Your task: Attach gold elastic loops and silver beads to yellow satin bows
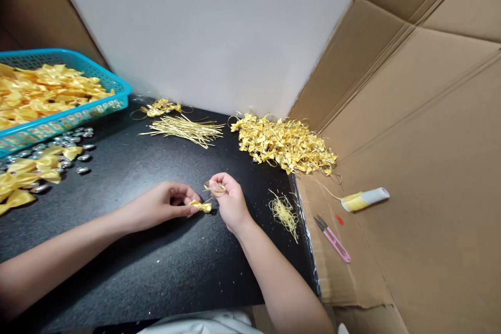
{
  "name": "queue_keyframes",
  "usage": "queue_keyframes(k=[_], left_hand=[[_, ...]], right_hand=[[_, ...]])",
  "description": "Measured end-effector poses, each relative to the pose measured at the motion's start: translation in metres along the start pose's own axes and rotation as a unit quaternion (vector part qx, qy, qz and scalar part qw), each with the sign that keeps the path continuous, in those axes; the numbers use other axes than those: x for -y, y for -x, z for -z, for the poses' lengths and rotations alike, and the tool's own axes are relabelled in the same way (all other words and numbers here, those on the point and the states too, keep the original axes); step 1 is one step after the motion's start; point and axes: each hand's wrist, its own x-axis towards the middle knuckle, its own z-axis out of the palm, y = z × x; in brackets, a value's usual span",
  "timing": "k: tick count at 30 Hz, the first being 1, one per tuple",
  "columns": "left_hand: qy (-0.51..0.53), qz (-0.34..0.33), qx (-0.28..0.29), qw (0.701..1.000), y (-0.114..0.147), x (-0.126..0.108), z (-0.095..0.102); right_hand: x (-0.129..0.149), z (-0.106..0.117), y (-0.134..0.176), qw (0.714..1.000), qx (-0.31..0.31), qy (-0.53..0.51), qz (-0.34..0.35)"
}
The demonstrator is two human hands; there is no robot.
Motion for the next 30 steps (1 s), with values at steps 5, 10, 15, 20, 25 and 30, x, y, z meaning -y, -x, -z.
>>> queue_keyframes(k=[5, 10, 15, 20, 25, 30], left_hand=[[0.025, -0.007, -0.059, 0.998, 0.000, 0.000, 0.000], [0.031, -0.043, -0.140, 0.989, -0.002, 0.003, -0.002], [0.035, -0.074, -0.146, 0.986, 0.002, 0.000, -0.007], [0.063, -0.092, -0.151, 0.982, 0.003, -0.002, -0.010], [0.124, -0.081, -0.167, 0.975, 0.000, 0.004, -0.015], [0.133, -0.083, -0.179, 0.971, 0.000, 0.007, -0.019]], right_hand=[[0.003, 0.004, 0.008, 0.973, -0.022, 0.213, 0.085], [0.008, 0.003, 0.017, 0.931, -0.065, 0.336, 0.126], [0.008, 0.002, 0.016, 0.929, -0.065, 0.336, 0.140], [0.009, 0.000, 0.015, 0.928, -0.061, 0.334, 0.155], [0.010, -0.002, 0.017, 0.923, -0.079, 0.336, 0.168], [0.009, -0.004, 0.018, 0.919, -0.087, 0.341, 0.177]])
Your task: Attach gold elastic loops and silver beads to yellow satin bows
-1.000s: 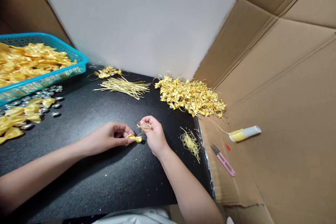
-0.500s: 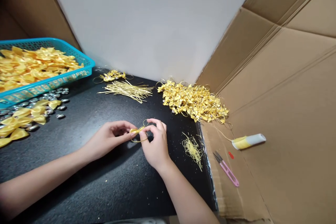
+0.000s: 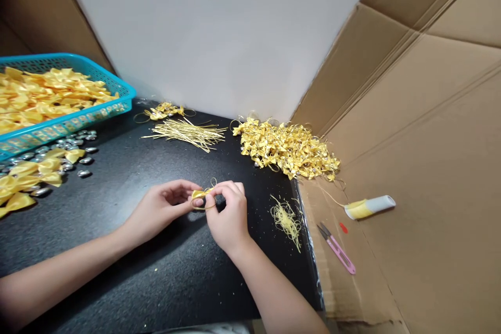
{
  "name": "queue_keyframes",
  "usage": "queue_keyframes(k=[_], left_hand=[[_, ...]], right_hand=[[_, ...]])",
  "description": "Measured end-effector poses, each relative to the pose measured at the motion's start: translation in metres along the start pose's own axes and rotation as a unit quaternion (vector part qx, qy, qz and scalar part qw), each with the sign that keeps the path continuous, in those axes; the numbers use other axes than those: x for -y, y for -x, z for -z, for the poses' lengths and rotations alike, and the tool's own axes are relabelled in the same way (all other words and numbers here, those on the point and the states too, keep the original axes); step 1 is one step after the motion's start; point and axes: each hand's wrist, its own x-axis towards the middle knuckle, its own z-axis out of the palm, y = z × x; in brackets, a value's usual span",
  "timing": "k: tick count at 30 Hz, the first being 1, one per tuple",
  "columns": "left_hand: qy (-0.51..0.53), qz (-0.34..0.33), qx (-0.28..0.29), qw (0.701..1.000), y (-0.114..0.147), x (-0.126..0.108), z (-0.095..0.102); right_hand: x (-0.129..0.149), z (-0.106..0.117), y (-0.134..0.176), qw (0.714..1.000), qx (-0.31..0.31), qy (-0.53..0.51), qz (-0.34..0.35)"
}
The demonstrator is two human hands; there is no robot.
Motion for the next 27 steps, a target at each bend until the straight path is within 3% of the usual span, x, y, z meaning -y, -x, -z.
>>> queue_keyframes(k=[5, 11, 27], left_hand=[[0.010, 0.001, -0.020, 1.000, 0.001, -0.001, -0.003], [0.080, 0.062, -0.045, 0.994, -0.001, -0.005, -0.005], [0.053, 0.097, -0.041, 0.993, -0.002, -0.010, -0.003]], right_hand=[[0.000, -0.002, 0.000, 1.000, -0.008, 0.007, 0.015], [-0.001, -0.004, 0.002, 0.999, -0.019, 0.010, 0.037], [-0.003, -0.007, 0.004, 0.997, -0.025, 0.017, 0.070]])
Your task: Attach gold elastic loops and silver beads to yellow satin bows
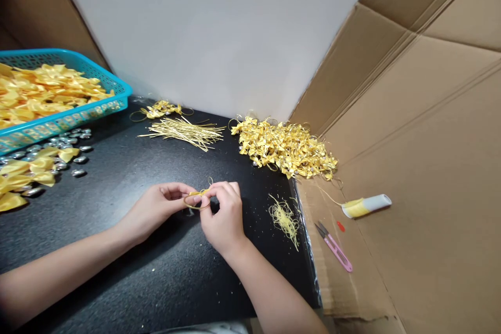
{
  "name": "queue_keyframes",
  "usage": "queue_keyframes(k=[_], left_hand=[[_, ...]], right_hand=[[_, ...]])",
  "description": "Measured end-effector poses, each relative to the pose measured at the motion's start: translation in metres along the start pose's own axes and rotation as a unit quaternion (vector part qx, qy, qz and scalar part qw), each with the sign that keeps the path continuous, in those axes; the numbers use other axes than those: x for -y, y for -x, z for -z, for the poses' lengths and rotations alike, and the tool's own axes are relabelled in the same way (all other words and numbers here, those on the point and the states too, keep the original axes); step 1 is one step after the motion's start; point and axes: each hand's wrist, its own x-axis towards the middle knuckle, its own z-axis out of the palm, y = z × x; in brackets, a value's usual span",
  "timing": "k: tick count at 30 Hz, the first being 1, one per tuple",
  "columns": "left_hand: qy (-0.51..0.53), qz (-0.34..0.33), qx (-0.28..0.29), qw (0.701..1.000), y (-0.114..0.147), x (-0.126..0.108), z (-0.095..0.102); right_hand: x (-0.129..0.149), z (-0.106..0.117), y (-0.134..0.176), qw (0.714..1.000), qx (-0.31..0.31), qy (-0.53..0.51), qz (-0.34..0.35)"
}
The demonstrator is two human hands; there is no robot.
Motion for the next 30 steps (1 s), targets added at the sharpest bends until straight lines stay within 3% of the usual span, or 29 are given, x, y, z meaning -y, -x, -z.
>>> queue_keyframes(k=[19, 23, 26, 30], left_hand=[[0.005, -0.030, -0.004, 1.000, -0.0028, 0.0045, -0.0026], [-0.013, -0.037, -0.030, 0.999, -0.0043, 0.0049, -0.0017], [-0.038, -0.040, -0.045, 0.997, -0.0053, 0.0036, 0.0005], [-0.104, -0.064, -0.020, 0.992, -0.0043, 0.0029, 0.0032]], right_hand=[[-0.0032, -0.0019, 0.0001, 1.000, -0.005, -0.002, 0.006], [-0.0028, -0.0009, 0.0003, 0.999, -0.031, 0.014, -0.032], [-0.0001, -0.0012, 0.0047, 0.998, 0.008, 0.000, -0.065], [0.0016, -0.0018, 0.0089, 0.997, 0.063, 0.003, -0.043]])
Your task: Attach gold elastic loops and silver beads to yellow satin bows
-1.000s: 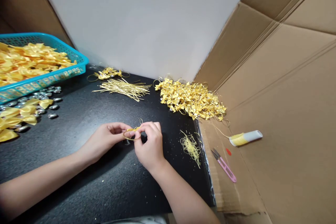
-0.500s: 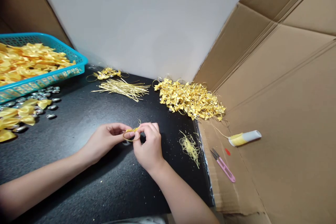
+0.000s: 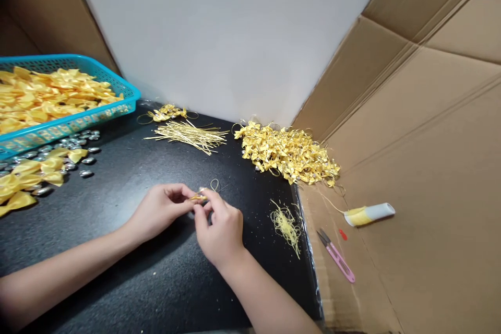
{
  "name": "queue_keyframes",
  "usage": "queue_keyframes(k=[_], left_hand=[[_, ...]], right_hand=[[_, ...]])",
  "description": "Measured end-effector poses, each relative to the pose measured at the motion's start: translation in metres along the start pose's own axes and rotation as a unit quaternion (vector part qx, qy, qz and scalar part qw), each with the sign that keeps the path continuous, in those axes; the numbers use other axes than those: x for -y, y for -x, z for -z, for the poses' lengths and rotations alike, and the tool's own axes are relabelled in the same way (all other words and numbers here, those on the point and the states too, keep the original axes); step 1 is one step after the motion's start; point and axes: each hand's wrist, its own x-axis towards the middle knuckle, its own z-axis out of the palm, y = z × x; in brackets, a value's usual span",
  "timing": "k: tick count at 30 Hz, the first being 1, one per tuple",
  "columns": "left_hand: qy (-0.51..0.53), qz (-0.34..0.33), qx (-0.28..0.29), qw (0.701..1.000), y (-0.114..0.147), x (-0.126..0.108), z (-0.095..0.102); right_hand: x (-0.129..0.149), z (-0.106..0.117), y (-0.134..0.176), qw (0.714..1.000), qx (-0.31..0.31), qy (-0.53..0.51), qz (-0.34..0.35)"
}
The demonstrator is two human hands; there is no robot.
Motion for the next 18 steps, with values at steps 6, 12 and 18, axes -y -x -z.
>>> queue_keyframes(k=[6, 12, 18], left_hand=[[-0.079, -0.026, 0.036, 0.996, 0.003, 0.001, 0.001], [-0.131, -0.052, 0.035, 0.989, 0.004, -0.004, 0.002], [-0.119, -0.079, -0.003, 0.990, 0.003, -0.007, 0.005]], right_hand=[[-0.006, 0.008, -0.009, 0.989, 0.031, 0.138, 0.032], [-0.004, 0.006, -0.007, 0.989, 0.008, 0.142, 0.050], [0.008, 0.007, -0.006, 0.995, 0.094, 0.008, -0.030]])
